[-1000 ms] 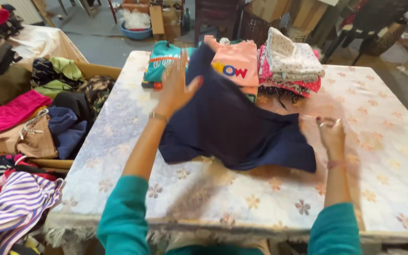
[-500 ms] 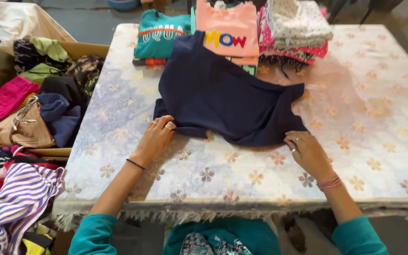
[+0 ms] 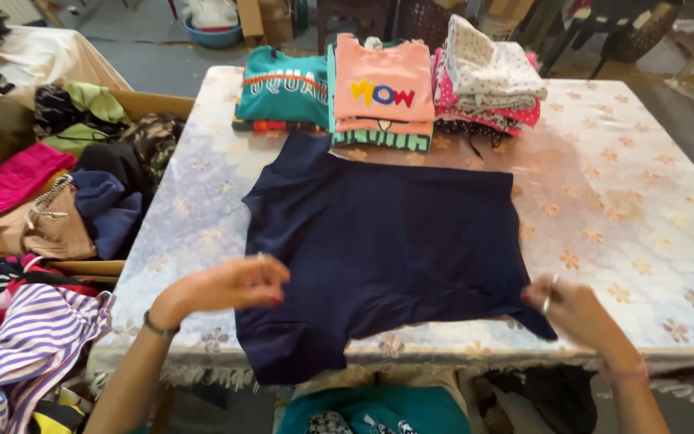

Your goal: The person folds several t-shirts on a table covered with a floral tablecloth. They handle a peach-colored shirt, a dark green shirt, and a navy blue shirt, smoothing and folding each one before stacking them on the table.

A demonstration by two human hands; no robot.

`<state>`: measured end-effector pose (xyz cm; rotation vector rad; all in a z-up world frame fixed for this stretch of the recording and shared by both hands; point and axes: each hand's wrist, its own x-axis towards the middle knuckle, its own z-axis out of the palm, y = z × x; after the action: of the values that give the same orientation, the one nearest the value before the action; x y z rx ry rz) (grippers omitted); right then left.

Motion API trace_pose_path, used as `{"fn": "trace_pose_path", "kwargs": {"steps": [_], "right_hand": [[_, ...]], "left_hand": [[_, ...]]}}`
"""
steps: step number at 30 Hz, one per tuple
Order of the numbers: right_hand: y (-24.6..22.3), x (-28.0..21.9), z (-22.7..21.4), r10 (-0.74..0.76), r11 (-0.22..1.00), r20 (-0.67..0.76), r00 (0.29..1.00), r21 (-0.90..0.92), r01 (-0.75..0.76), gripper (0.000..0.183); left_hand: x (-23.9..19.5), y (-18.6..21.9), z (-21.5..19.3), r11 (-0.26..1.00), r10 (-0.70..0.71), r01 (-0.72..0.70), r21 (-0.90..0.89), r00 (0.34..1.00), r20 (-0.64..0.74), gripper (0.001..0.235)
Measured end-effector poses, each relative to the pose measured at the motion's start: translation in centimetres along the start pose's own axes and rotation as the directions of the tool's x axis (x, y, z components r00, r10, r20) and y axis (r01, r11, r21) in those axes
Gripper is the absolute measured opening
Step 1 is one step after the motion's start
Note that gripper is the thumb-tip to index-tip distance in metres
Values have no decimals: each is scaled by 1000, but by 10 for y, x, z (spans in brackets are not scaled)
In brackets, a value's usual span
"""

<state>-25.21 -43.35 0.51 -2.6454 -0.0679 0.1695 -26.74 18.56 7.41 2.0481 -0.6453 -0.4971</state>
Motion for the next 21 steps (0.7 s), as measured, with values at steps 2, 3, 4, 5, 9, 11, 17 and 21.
{"fn": "trace_pose_path", "kwargs": {"steps": [2, 3, 4, 5, 9, 11, 17, 21], "right_hand": [[-5, 35, -7, -57, 977, -212, 976, 189, 98, 27], [-2, 61, -4, -60, 977, -207, 976, 190, 101, 27], [-1, 90, -3, -111, 966, -252, 961, 202, 164, 39], [0, 120, -1, -160, 951, -296, 942, 211, 228, 52], [17, 243, 23, -118, 993, -351, 929, -67, 100, 81], [22, 283, 33, -34, 996, -382, 923, -93, -2, 88], [-17, 272, 28, -95, 992, -438, 894, -120, 46, 44], [9, 301, 26, -114, 962, -405, 907, 184, 203, 33]], "left_hand": [[30, 2, -15, 999, -31, 37, 22, 973, -228, 25], [56, -17, -24, 999, -35, 41, 20, 972, -231, 25], [82, -36, -35, 984, 65, 16, 176, 894, -444, 31], [108, -56, -46, 943, 192, 28, 331, 766, -613, 36], [205, -171, -83, 895, 147, 287, 342, 534, -832, 56], [229, -166, -89, 781, -276, 624, 19, 373, -886, 70], [263, -161, -115, 668, -510, 743, -26, 432, -744, 100], [292, -235, -143, 770, -348, 580, 266, 732, -585, 56]]}}
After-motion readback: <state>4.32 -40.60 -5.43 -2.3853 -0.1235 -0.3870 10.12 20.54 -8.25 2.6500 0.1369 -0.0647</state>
